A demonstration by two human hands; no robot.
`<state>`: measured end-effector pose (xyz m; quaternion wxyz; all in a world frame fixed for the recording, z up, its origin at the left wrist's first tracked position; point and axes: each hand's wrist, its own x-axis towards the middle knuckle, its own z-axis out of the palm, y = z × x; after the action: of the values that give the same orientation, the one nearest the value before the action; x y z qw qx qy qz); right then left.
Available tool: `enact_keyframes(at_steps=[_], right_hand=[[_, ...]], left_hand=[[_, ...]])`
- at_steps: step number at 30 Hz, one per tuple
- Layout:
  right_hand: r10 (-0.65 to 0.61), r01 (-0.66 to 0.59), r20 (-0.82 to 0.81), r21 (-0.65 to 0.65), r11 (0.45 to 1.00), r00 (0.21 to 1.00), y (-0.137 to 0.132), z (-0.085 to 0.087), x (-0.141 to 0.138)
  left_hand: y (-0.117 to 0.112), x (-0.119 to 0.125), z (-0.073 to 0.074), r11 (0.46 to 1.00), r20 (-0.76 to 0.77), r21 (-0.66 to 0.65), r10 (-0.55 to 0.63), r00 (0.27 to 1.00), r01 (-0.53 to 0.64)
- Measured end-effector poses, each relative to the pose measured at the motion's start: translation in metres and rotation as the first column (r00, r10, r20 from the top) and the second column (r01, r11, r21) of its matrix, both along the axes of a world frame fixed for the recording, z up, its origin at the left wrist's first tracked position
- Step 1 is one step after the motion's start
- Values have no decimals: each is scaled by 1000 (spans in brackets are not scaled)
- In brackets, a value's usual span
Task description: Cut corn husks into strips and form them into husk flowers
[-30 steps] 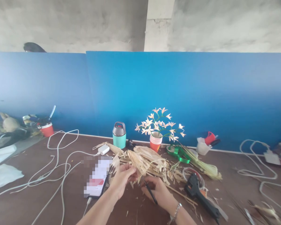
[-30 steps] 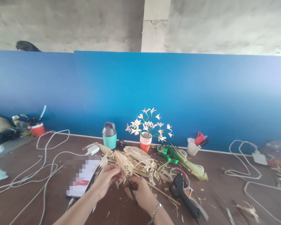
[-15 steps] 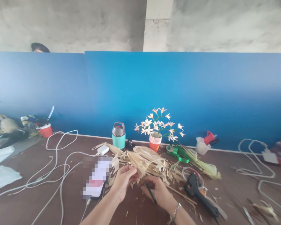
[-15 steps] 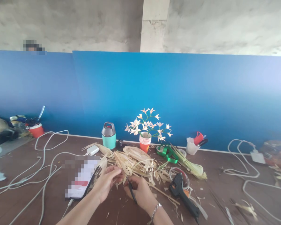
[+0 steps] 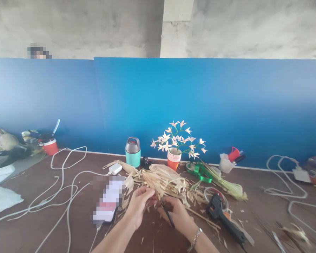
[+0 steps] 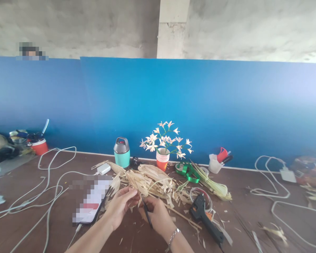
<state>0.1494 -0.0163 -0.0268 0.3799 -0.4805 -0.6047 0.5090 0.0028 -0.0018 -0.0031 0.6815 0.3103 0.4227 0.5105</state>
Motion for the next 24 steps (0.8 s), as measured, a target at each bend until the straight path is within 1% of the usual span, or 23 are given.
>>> enact_keyframes(at_steps=[7,12,15,19,24], right_hand=[[-18,17,36,22,1000,999,-1,4,-1],[-24,22,43,52,998,999,1,-1,-2],[-13,11,21,64,998,1000,2,-4,-2],[-14,13,23,46,999,1000,1,-2,-2],[-27,28,49,-22,999,998,-2,4,-3]], left_hand=[[-1,1,1,1000,33,16,-23,999,22],[0,1,-2,998,57,39,-43,997,41],[1,0,-3,997,64,53,-62,996,59],[4,-4,-3,995,67,87,-43,997,37],[6,-4,-4,995,45,100,-23,999,19]])
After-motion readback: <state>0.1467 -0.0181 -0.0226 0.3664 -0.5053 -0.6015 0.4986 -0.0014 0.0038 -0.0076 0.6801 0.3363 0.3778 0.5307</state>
